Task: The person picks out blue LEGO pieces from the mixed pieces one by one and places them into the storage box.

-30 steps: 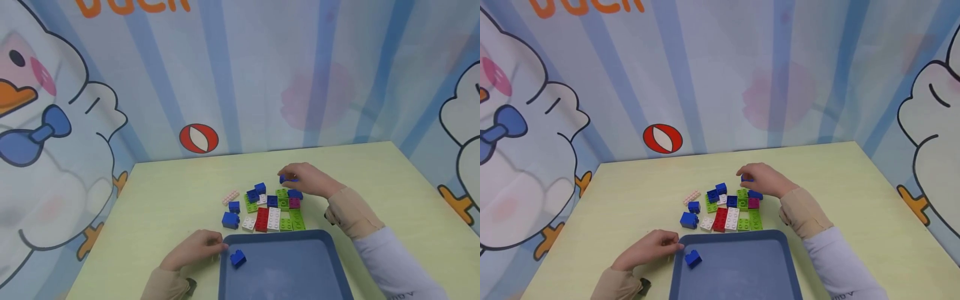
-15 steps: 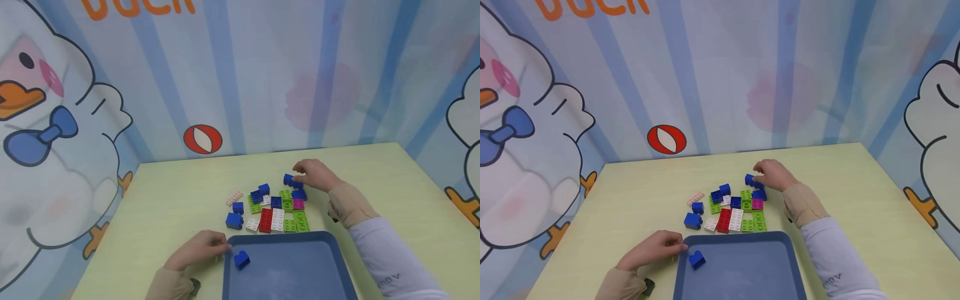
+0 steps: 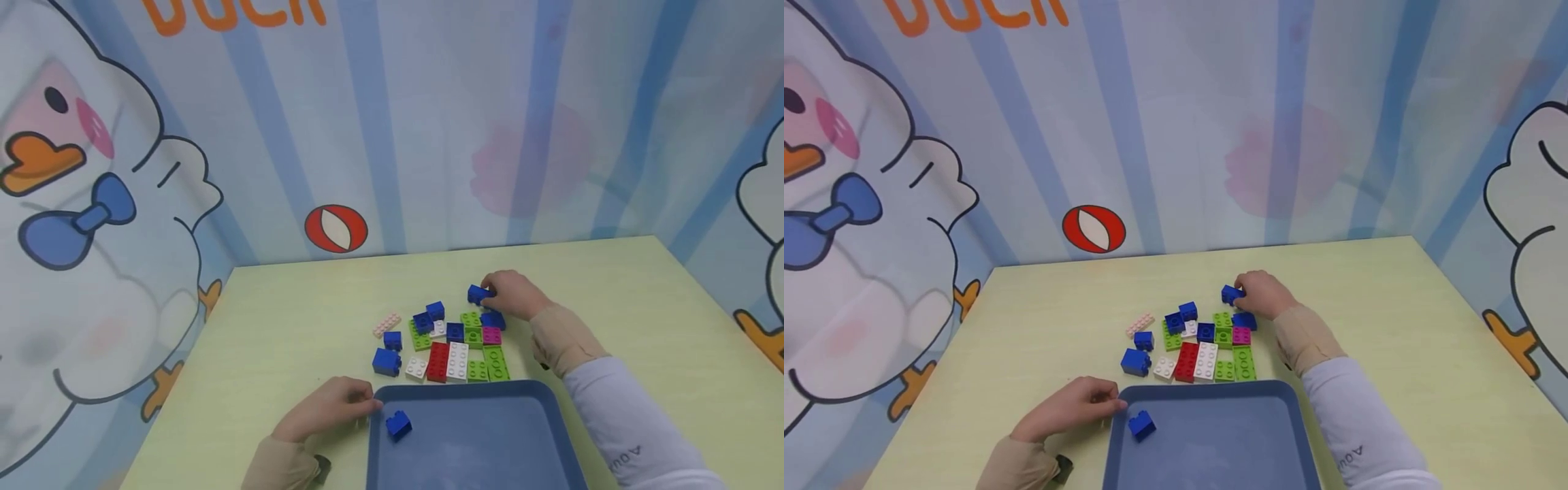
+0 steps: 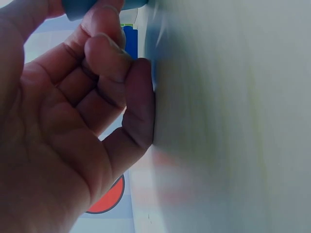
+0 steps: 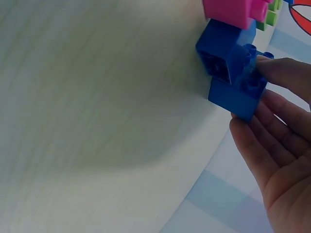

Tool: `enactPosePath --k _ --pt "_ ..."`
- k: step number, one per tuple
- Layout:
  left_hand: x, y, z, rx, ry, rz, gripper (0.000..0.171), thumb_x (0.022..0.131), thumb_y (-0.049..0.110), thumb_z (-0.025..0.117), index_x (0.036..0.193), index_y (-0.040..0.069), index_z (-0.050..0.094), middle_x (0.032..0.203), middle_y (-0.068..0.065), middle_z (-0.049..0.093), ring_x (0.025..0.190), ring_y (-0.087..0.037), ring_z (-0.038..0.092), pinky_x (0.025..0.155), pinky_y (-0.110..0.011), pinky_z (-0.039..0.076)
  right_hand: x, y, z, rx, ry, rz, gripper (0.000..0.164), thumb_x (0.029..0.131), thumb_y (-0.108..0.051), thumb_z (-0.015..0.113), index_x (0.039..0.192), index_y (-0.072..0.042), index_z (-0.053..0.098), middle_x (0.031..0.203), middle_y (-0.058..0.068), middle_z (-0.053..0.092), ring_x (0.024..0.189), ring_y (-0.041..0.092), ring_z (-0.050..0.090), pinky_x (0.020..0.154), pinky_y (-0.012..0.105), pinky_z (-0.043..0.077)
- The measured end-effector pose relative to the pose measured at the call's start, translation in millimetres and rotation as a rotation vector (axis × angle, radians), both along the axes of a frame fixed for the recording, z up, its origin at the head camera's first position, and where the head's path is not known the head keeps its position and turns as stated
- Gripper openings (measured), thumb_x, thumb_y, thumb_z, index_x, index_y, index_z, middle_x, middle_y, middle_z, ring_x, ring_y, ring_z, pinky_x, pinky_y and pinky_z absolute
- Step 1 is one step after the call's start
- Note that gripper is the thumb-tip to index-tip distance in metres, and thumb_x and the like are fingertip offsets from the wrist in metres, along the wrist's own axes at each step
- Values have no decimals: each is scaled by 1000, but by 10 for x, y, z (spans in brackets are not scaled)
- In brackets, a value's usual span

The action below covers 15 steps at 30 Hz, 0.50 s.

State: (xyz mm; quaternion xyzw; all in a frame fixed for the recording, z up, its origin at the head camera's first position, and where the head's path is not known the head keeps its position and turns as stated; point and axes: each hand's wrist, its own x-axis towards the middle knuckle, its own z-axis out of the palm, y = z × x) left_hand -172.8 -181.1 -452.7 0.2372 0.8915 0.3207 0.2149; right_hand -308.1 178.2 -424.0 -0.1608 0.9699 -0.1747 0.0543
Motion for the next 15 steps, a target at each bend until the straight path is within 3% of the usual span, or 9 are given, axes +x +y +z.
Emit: enactPosePath --k 15 --pt "9 20 19 -3 -26 15 27 91 39 57 73 19 59 65 10 54 64 -6 49 62 -25 40 -3 -52 -53 20 -72 -38 35 81 -14 66 110 3 57 96 13 63 80 22 57 79 42 47"
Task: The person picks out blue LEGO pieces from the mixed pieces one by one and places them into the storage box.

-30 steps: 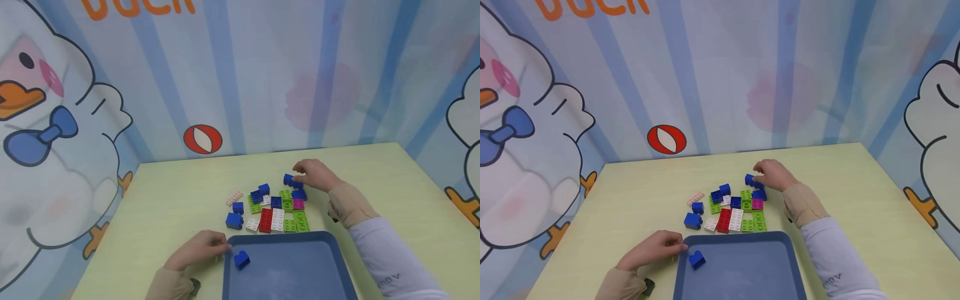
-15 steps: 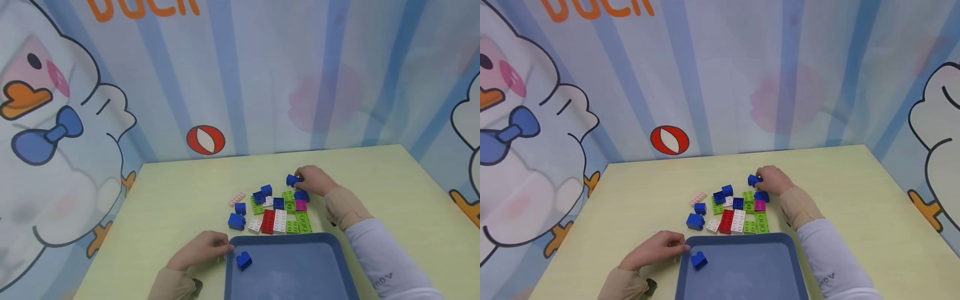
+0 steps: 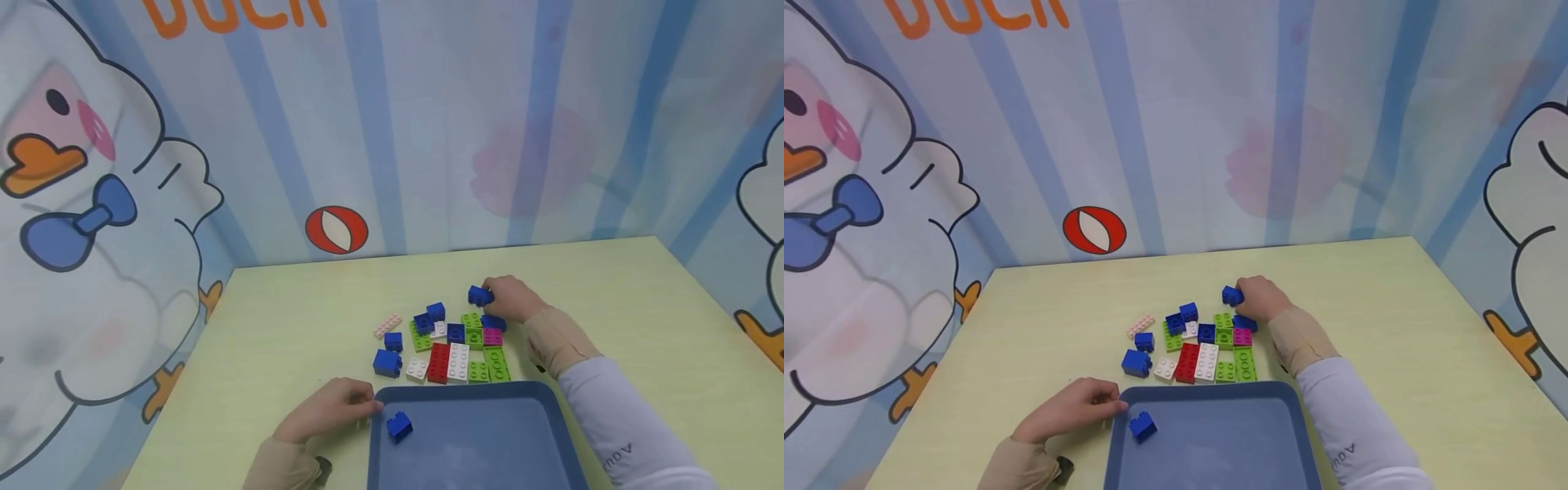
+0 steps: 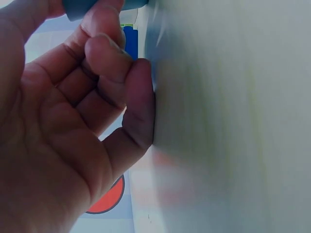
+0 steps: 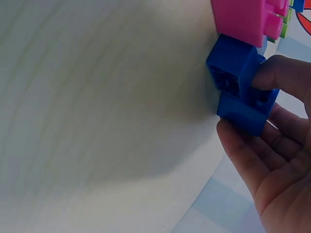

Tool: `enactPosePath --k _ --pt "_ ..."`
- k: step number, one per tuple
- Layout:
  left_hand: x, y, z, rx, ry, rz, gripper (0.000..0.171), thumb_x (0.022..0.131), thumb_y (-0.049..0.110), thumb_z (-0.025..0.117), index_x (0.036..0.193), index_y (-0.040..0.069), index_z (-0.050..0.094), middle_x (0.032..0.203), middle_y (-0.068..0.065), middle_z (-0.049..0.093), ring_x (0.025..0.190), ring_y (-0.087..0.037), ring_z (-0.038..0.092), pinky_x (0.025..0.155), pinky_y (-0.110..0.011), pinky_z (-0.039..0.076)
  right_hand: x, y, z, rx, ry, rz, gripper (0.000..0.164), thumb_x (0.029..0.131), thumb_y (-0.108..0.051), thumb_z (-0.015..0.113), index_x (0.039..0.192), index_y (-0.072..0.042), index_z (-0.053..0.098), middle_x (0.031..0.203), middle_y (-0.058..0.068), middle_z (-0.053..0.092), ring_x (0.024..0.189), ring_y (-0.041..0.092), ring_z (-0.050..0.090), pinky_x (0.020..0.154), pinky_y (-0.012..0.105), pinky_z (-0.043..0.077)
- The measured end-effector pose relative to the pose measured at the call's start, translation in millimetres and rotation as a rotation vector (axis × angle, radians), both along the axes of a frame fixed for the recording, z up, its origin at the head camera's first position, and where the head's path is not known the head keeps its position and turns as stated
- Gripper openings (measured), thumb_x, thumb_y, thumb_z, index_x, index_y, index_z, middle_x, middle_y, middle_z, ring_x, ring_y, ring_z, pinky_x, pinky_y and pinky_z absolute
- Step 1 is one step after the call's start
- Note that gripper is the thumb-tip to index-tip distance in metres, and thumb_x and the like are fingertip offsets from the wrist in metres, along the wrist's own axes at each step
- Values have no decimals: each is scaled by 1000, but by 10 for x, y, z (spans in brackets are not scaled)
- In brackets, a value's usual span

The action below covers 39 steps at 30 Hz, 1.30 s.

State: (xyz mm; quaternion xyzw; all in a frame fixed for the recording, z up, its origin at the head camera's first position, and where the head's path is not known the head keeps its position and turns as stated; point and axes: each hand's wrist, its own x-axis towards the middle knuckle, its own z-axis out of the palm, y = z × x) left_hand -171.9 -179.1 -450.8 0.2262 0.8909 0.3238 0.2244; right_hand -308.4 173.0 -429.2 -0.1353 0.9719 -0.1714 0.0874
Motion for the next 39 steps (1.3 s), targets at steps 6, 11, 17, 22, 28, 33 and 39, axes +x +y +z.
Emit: enactPosePath --k 6,11,17,22,28,33,39 --pt "0 14 13 8 -3 -4 28 91 39 58 73 17 59 65 9 53 64 -7 49 61 -25 39 -8 28 -39 -12 5 -2 35 81 -16 67 110 2 58 96 13 63 81 22 58 78 41 47" --pt "-6 10 -10 6 -6 0 27 90 40 58 73 19 60 65 10 54 64 -7 49 62 -25 39 -19 44 -72 -11 17 -3 37 82 -17 68 112 1 58 100 14 63 87 24 59 80 42 47" --pt "-12 12 -9 0 -7 -5 25 90 39 58 74 20 61 66 11 55 64 -7 50 61 -25 40 -8 76 -7 -16 48 10 37 81 -15 67 113 1 58 99 13 63 85 23 57 78 41 46" --pt "-11 16 8 1 14 -22 25 91 38 58 74 20 60 66 11 54 63 -6 49 60 -24 39 14 100 124 -16 104 32 37 81 -16 69 113 1 59 99 13 64 85 23 58 78 41 46" --pt "-9 25 11 -3 26 -25 26 91 38 58 73 19 59 65 11 53 62 -6 48 60 -25 38 63 124 281 -21 116 34 36 81 -15 69 112 1 59 99 13 64 84 23 58 78 41 46" --pt "-6 29 10 4 26 -23 27 90 40 58 73 18 58 65 10 53 62 -7 48 60 -25 38 105 130 361 -26 110 40 36 82 -15 69 113 0 59 101 13 64 86 23 59 80 42 46" --pt "-11 16 -13 2 40 -26 28 91 41 57 73 19 58 65 11 53 62 -6 48 61 -25 39 192 100 459 -51 96 65 37 82 -17 68 115 -3 59 103 11 63 88 22 59 81 42 47"
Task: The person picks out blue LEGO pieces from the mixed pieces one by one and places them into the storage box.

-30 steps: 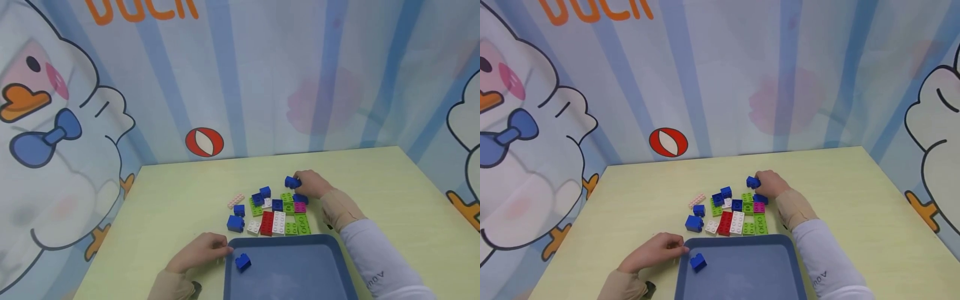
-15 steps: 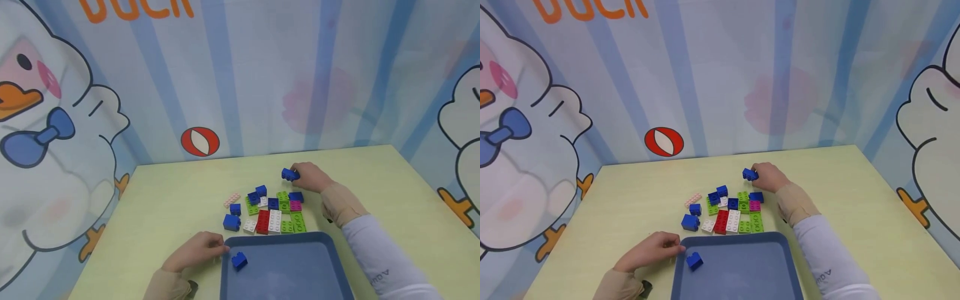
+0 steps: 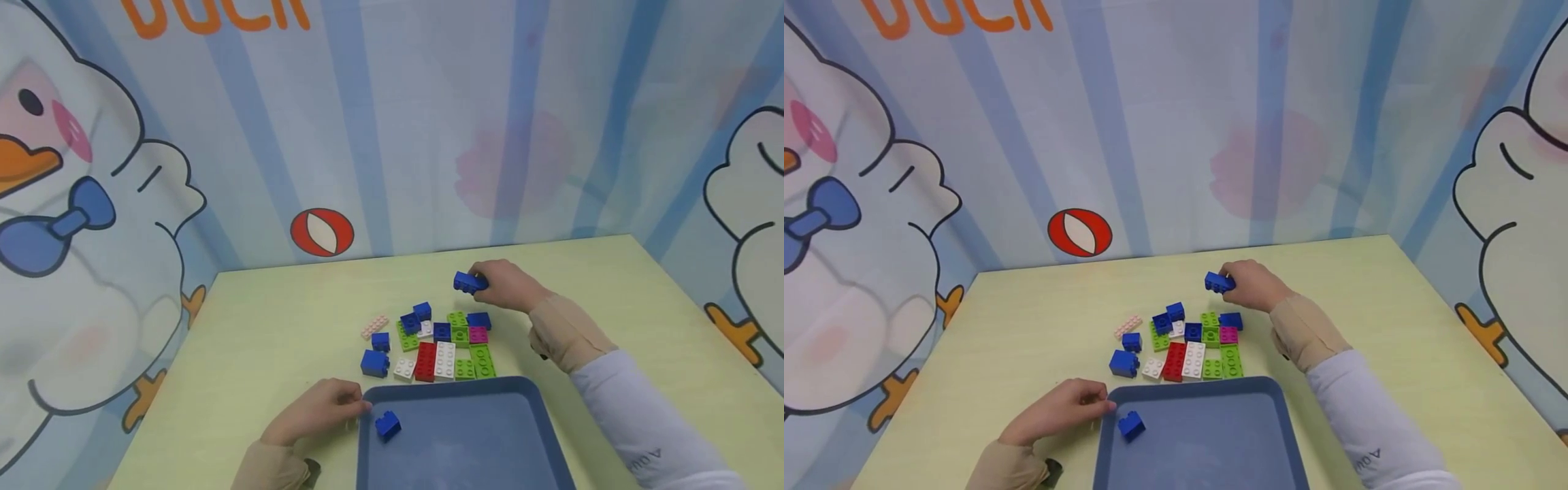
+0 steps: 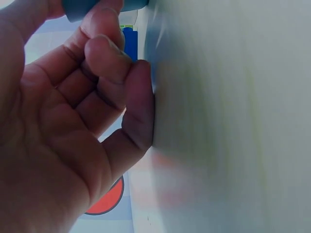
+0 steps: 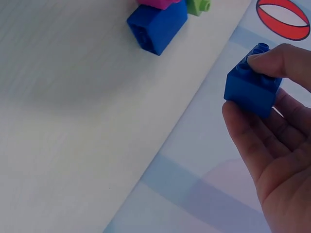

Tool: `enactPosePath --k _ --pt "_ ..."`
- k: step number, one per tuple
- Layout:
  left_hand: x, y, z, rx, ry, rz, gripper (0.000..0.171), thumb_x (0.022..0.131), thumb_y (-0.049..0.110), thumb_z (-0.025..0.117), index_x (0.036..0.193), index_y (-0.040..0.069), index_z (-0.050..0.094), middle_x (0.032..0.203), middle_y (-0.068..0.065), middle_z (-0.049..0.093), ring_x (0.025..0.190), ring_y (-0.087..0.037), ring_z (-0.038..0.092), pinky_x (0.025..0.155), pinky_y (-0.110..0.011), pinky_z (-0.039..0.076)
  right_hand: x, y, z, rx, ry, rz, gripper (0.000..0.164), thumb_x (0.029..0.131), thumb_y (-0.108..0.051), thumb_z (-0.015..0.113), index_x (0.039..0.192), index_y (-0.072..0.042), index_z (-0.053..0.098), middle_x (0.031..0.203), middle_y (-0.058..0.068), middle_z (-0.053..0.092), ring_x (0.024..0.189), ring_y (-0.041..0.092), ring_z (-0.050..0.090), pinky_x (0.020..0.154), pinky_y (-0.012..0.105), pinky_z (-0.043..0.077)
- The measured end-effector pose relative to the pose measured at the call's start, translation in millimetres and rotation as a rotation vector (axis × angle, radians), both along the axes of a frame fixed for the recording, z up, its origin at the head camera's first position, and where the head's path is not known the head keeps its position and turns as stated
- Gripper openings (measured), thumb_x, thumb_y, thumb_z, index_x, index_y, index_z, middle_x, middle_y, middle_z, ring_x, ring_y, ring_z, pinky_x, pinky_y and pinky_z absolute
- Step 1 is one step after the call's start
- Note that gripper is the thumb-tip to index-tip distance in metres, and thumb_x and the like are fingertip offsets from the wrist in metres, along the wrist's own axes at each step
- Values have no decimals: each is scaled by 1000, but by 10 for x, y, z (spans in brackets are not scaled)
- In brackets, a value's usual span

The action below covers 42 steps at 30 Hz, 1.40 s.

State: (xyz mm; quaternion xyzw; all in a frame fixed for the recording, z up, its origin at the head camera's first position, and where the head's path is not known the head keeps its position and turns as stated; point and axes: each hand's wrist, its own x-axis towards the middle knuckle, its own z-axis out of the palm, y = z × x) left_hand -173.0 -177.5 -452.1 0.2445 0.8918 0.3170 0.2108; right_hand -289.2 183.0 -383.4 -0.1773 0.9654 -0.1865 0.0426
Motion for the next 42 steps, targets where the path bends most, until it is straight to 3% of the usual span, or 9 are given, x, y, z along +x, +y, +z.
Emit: enactPosePath --k 8,23,35,42 --pt "-20 5 -35 3 -22 -4 28 90 42 57 73 20 58 65 11 54 61 -7 48 59 -25 40 233 -72 169 -40 -49 38 36 83 -18 67 116 -6 59 105 8 63 88 18 60 80 39 49" --pt "-9 -8 -14 3 -18 -5 29 90 44 57 74 20 59 65 10 53 61 -7 48 58 -26 39 817 -240 436 -49 10 223 35 85 -18 67 118 -10 60 109 -2 62 91 10 57 80 32 48" --pt "12 8 11 4 -44 10 29 90 43 57 74 18 58 65 9 53 60 -9 48 57 -26 38 1138 -338 452 5 42 338 34 85 -20 67 118 -12 61 109 -5 60 87 6 55 77 28 48" --pt "5 13 -6 1 -45 10 29 90 43 57 75 19 58 66 9 53 62 -9 48 58 -26 38 1222 -362 421 71 40 329 36 85 -24 67 120 -15 61 119 -3 59 102 9 56 87 31 46"
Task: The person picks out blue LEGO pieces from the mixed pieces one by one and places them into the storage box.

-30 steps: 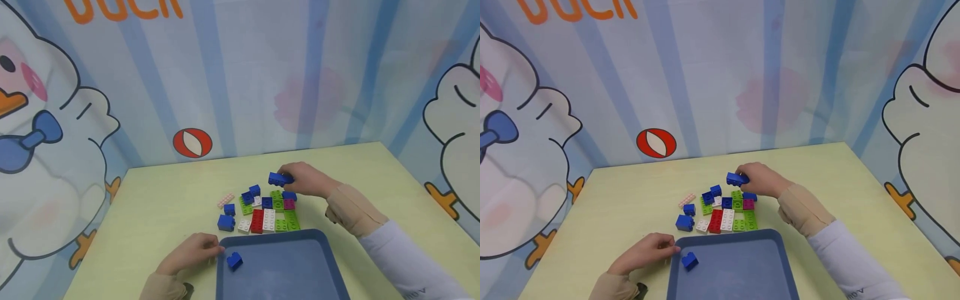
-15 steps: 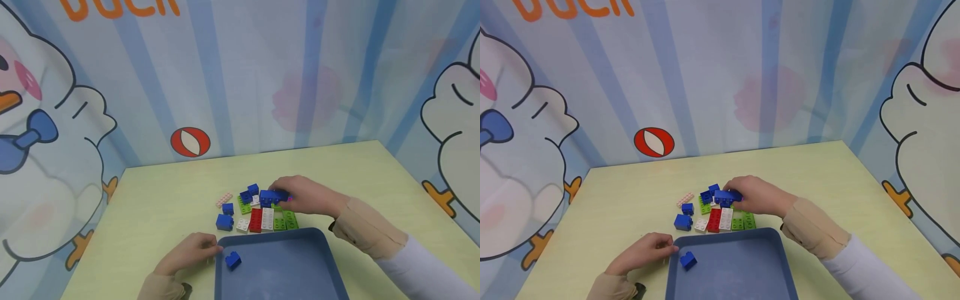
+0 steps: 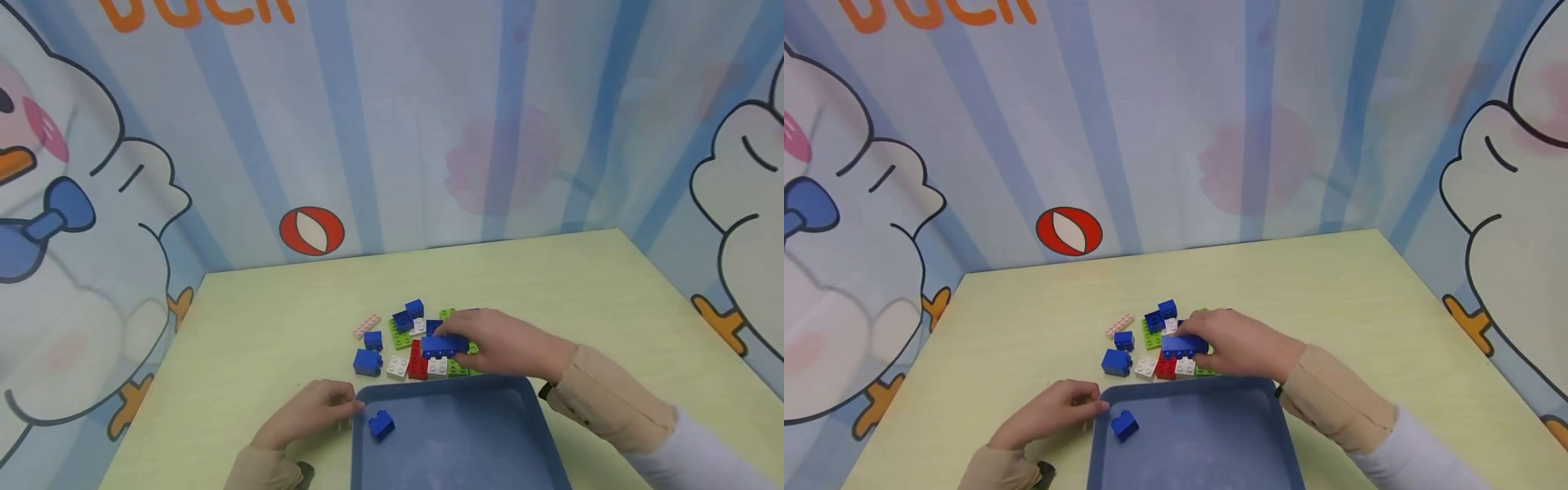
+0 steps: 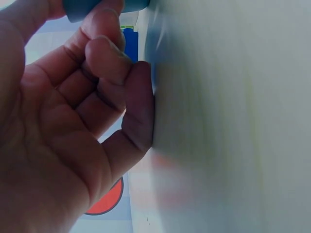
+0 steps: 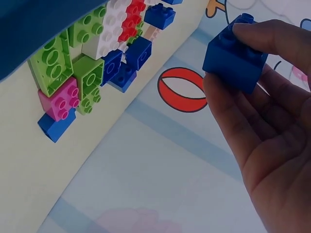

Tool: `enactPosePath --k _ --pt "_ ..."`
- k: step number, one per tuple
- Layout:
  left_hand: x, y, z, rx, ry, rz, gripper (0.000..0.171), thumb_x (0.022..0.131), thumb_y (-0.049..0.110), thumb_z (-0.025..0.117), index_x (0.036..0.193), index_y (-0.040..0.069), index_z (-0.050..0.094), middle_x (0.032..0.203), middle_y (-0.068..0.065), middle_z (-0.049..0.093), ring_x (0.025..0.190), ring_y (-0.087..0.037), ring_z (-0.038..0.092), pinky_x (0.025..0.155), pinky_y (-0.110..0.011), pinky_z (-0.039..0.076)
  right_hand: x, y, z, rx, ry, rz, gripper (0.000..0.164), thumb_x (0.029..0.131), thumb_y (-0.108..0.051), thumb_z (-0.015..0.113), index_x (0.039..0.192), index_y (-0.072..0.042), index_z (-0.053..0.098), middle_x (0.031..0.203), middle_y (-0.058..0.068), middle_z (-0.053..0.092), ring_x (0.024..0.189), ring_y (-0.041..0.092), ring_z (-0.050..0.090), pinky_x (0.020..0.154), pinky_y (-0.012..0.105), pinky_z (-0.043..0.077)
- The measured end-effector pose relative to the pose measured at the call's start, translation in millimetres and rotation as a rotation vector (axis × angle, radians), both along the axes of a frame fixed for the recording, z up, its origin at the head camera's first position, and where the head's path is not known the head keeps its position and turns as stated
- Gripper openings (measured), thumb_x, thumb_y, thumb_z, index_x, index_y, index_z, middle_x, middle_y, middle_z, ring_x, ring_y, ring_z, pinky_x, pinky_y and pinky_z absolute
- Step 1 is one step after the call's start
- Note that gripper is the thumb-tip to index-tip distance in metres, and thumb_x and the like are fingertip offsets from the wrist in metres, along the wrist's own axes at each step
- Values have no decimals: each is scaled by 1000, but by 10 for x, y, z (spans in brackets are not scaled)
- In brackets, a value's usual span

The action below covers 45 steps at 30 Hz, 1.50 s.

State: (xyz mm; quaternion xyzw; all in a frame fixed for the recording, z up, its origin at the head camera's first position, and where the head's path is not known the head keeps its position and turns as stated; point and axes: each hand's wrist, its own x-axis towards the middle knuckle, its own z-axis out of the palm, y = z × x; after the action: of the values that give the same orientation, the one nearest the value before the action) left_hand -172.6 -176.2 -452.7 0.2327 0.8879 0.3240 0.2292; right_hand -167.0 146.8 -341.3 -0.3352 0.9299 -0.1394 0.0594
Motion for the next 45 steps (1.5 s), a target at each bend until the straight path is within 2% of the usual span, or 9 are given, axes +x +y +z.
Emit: enactPosePath --k 5,16,24,32,45 --pt "-5 0 -19 -1 -2 2 29 90 43 57 75 19 58 65 9 52 62 -9 48 57 -26 38 55 -16 -55 2 -19 17 37 85 -23 68 121 -17 60 119 -3 59 104 10 55 88 32 46" --pt "-6 -13 -16 0 7 2 30 90 44 57 74 19 57 64 9 51 60 -8 47 57 -26 37 170 -130 -308 -25 -103 100 38 83 -19 70 119 -16 61 117 -4 60 106 11 55 90 32 46" --pt "-1 -9 -10 1 3 5 29 90 43 57 74 19 58 65 9 53 61 -8 48 58 -26 38 208 -215 -508 -43 -171 106 36 84 -19 69 119 -17 60 113 -8 61 97 4 55 87 28 47" --pt "2 -10 1 4 8 3 28 91 43 57 74 19 58 66 8 56 62 -8 49 60 -26 39 236 -254 -654 -36 -212 124 35 84 -20 70 118 -19 61 114 -8 60 99 5 56 87 29 46" --pt "-9 -6 -9 -4 -4 7 28 91 42 56 75 19 58 66 8 55 63 -9 49 60 -27 40 255 -277 -776 -1 -216 110 36 83 -23 70 117 -19 61 105 -9 60 90 1 55 82 26 47"
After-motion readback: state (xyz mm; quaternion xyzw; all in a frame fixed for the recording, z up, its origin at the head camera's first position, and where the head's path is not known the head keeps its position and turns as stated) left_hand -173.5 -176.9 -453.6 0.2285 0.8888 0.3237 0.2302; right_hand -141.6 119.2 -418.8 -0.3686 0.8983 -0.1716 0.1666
